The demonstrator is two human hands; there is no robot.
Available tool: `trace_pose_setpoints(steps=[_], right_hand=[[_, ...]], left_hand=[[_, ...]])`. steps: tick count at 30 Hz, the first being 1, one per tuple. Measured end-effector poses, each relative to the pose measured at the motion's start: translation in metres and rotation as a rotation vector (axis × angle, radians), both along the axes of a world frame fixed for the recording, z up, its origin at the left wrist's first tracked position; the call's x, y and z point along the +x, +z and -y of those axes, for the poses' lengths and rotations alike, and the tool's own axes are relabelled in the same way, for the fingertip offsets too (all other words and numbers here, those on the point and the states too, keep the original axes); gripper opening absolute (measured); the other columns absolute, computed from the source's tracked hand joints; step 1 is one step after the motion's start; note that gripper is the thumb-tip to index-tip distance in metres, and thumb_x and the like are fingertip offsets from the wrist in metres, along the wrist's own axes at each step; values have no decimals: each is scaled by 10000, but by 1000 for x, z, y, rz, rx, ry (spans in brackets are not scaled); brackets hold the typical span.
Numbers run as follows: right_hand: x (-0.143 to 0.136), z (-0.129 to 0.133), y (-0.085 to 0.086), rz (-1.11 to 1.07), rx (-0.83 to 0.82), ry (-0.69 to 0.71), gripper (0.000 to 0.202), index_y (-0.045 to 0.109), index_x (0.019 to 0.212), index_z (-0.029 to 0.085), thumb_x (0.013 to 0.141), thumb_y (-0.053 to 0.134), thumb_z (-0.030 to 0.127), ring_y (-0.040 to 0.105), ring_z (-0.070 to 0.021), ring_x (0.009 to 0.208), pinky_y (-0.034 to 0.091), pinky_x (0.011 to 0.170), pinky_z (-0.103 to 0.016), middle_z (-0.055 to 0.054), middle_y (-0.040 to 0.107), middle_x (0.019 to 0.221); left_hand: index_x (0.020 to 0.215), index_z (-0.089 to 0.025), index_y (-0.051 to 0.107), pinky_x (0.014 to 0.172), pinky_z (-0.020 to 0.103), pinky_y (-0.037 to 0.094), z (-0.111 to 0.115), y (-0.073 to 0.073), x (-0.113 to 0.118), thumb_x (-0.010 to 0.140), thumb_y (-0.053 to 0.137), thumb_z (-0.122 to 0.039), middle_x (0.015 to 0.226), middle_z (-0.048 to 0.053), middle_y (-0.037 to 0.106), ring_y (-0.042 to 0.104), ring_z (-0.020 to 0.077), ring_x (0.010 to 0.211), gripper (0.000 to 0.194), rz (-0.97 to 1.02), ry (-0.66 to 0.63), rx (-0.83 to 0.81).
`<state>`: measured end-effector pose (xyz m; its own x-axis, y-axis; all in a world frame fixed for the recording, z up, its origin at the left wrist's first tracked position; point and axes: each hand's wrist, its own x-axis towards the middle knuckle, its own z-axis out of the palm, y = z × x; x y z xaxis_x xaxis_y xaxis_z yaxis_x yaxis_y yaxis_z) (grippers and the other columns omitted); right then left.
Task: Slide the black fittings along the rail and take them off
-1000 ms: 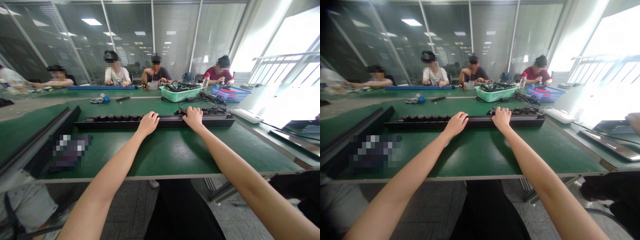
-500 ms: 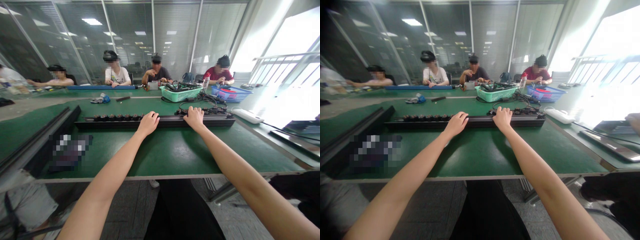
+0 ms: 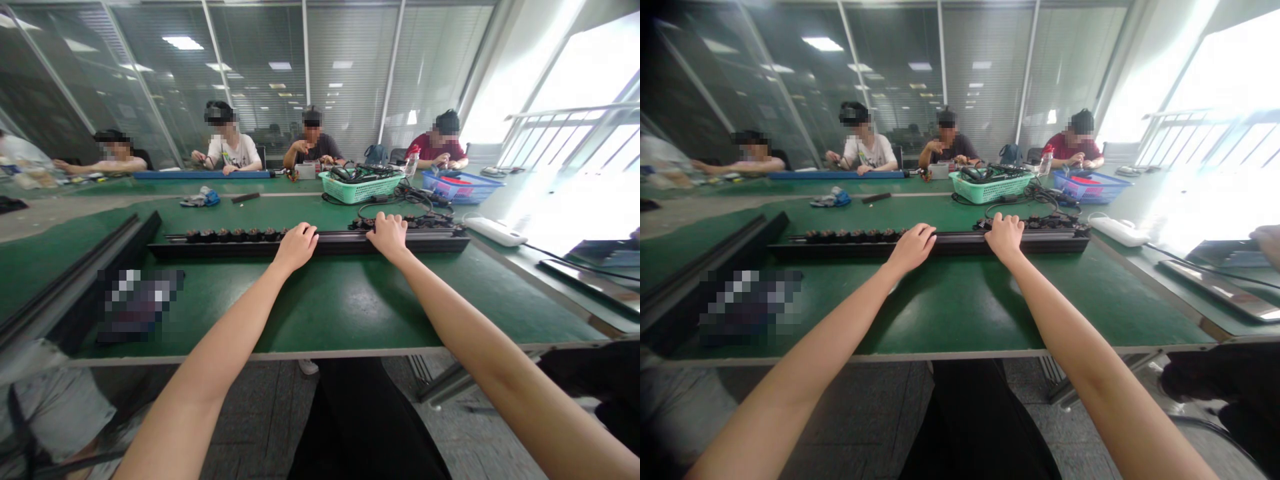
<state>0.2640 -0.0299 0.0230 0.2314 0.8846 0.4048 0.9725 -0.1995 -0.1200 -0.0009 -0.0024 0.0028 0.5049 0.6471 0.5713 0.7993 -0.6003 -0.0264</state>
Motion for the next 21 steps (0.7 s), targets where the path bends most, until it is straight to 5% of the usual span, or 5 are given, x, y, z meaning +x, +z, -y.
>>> trace_pose_setpoints(steps=[21], right_hand=[[1, 0, 1, -3, 1, -20, 356, 589, 1245, 102, 930, 530, 258, 501, -355, 1170, 348, 963, -445, -240, 640, 1238]], left_hand=[[1291, -177, 659, 1067, 428, 516, -1, -1, 0, 1072, 411, -301, 1272, 141, 651, 651, 274, 1172, 353, 10, -9, 9]])
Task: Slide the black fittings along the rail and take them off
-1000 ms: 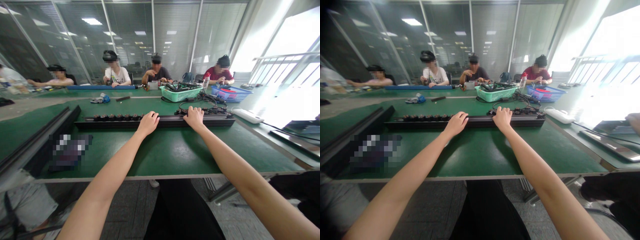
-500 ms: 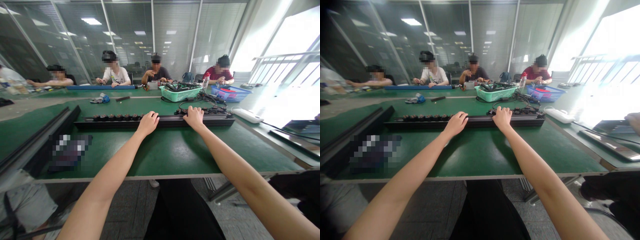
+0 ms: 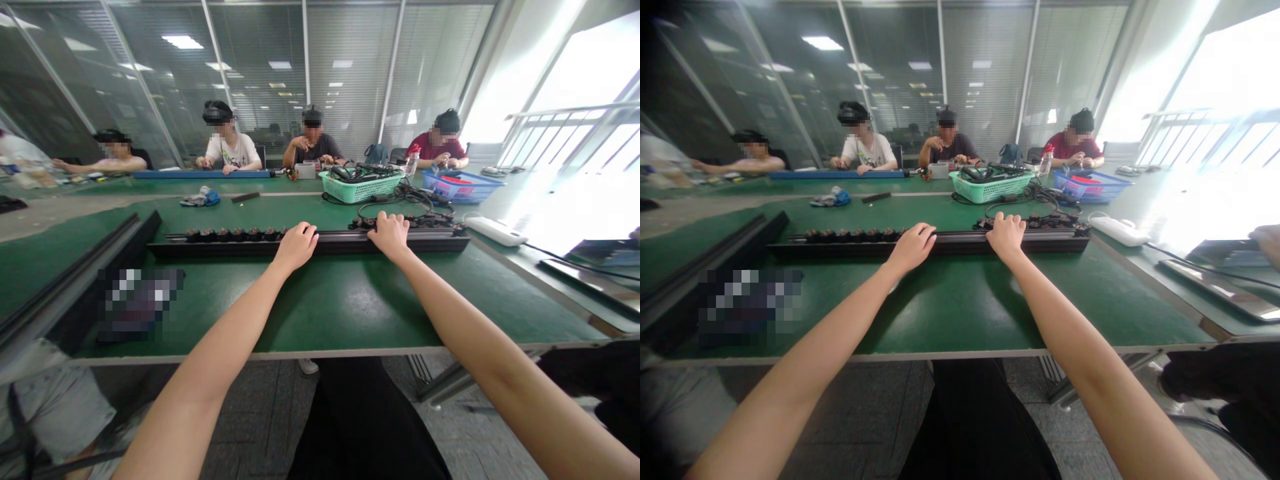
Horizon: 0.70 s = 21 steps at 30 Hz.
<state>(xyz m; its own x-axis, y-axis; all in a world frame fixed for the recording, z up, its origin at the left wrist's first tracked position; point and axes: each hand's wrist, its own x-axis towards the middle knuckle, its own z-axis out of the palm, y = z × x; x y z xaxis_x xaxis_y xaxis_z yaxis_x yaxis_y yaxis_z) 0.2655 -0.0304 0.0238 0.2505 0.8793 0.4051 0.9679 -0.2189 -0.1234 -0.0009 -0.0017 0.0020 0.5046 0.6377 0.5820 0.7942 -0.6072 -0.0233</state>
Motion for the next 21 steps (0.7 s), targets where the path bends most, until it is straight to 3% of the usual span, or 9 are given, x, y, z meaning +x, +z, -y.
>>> trace_pose_setpoints(steps=[7, 16, 21], right_hand=[[1, -2, -1, 3, 6, 1, 354, 593, 1246, 100, 932, 536, 254, 506, -359, 1173, 358, 965, -452, -242, 642, 1231], [-1, -1, -1, 23, -3, -15, 355, 591, 1261, 90, 949, 528, 248, 516, -371, 1218, 355, 973, -443, -250, 644, 1262], [-3, 1, 1, 28, -14, -22, 365, 582, 1279, 88, 956, 533, 250, 517, -369, 1225, 349, 980, -444, -252, 642, 1269]], left_hand=[[1309, -113, 651, 1074, 428, 504, 2, 2, 1, 1082, 395, -298, 1302, 180, 644, 643, 297, 1192, 389, -15, 12, -29], [1305, -166, 654, 1063, 425, 515, 1, 1, 1, 1080, 399, -305, 1288, 149, 650, 651, 281, 1178, 368, -10, 10, -5], [1305, -136, 654, 1071, 417, 509, 2, 1, 1, 1084, 393, -303, 1297, 166, 646, 650, 284, 1183, 381, -14, 17, -12]])
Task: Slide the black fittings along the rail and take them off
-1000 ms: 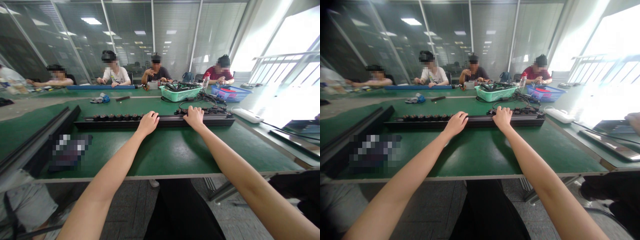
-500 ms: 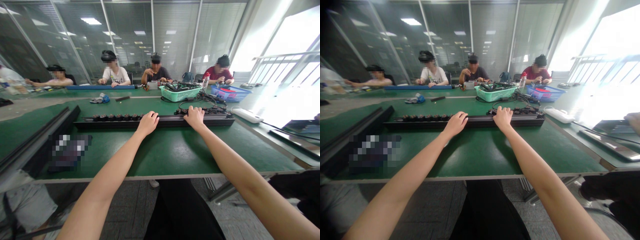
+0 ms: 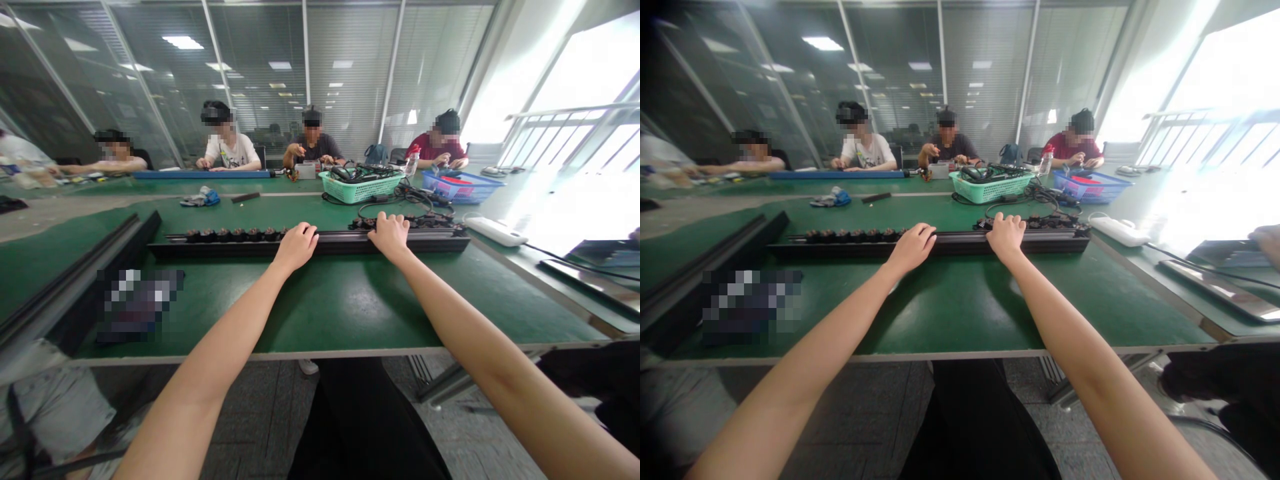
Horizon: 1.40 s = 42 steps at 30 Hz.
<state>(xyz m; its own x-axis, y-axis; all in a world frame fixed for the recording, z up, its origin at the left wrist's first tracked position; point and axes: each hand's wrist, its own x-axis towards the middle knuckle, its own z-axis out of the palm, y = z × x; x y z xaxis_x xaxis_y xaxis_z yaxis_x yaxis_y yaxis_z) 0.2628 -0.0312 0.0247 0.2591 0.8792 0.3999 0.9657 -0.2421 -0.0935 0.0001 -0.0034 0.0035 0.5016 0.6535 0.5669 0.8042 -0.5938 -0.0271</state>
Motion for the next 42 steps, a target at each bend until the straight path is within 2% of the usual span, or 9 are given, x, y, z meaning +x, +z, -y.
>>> trace_pose_setpoints(steps=[7, 19, 42], right_hand=[[0, 1, 3, -6, -21, -3, 367, 583, 1282, 94, 955, 538, 255, 511, -368, 1216, 350, 978, -449, -254, 641, 1255], [0, 4, 5, -10, -44, -18, 379, 569, 1313, 94, 968, 519, 246, 509, -367, 1231, 342, 982, -441, -257, 633, 1290], [7, 0, 3, -12, -43, -12, 404, 573, 1329, 100, 951, 511, 226, 509, -367, 1243, 339, 990, -440, -254, 634, 1308]], left_hand=[[1298, -156, 658, 1060, 426, 517, -1, -1, 0, 1083, 393, -305, 1286, 155, 655, 654, 279, 1169, 372, 3, -4, 18], [1302, -128, 657, 1059, 420, 516, -1, 0, 0, 1085, 387, -303, 1293, 164, 655, 655, 288, 1169, 388, -20, 9, 15], [1318, -150, 652, 1066, 426, 512, -2, -1, 0, 1079, 391, -306, 1303, 158, 648, 650, 287, 1181, 386, -4, 2, 2]])
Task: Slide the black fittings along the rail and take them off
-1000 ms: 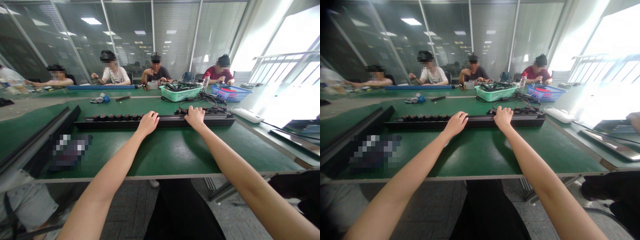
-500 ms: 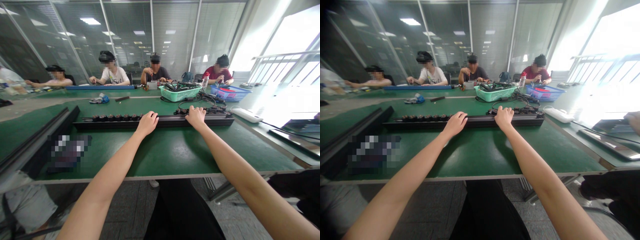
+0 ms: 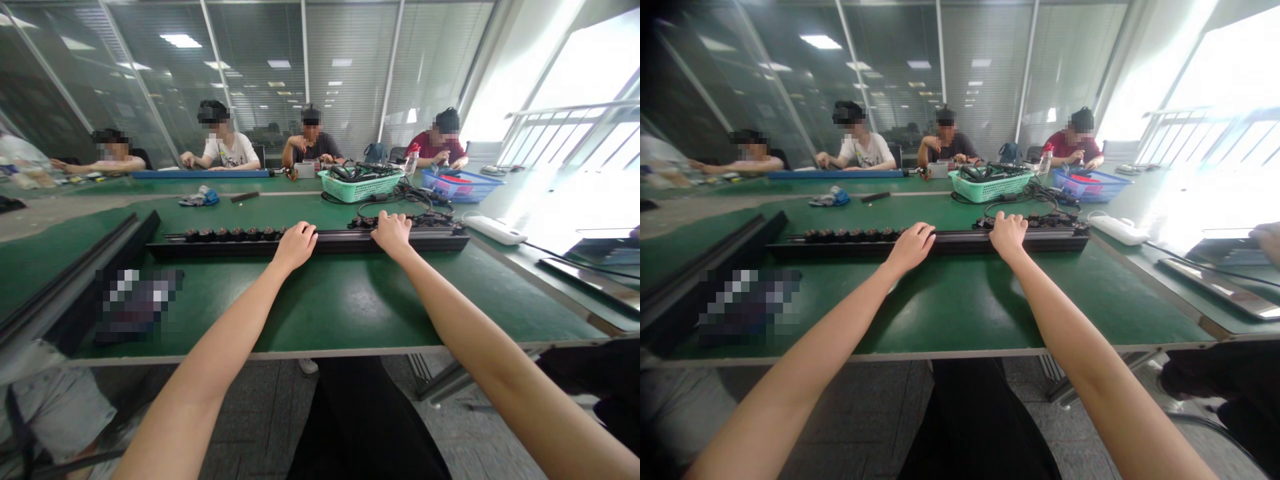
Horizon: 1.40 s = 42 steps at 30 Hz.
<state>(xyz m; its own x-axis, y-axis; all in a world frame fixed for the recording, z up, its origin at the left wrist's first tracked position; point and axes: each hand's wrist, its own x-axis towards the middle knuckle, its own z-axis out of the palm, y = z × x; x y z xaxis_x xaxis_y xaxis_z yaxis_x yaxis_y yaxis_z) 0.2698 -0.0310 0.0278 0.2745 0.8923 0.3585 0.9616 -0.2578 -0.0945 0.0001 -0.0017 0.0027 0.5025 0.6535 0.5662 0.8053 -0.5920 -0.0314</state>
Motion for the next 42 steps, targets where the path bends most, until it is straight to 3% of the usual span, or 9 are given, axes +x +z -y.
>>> trace_pose_setpoints(steps=[42], right_hand=[[0, 3, 5, -14, -20, 7, 384, 634, 1293, 141, 947, 474, 192, 503, -363, 1198, 341, 974, -457, -242, 639, 1262]], left_hand=[[1294, -180, 659, 1061, 425, 519, 0, 0, 0, 1068, 408, -308, 1274, 144, 646, 653, 282, 1166, 361, 11, -3, 2]])
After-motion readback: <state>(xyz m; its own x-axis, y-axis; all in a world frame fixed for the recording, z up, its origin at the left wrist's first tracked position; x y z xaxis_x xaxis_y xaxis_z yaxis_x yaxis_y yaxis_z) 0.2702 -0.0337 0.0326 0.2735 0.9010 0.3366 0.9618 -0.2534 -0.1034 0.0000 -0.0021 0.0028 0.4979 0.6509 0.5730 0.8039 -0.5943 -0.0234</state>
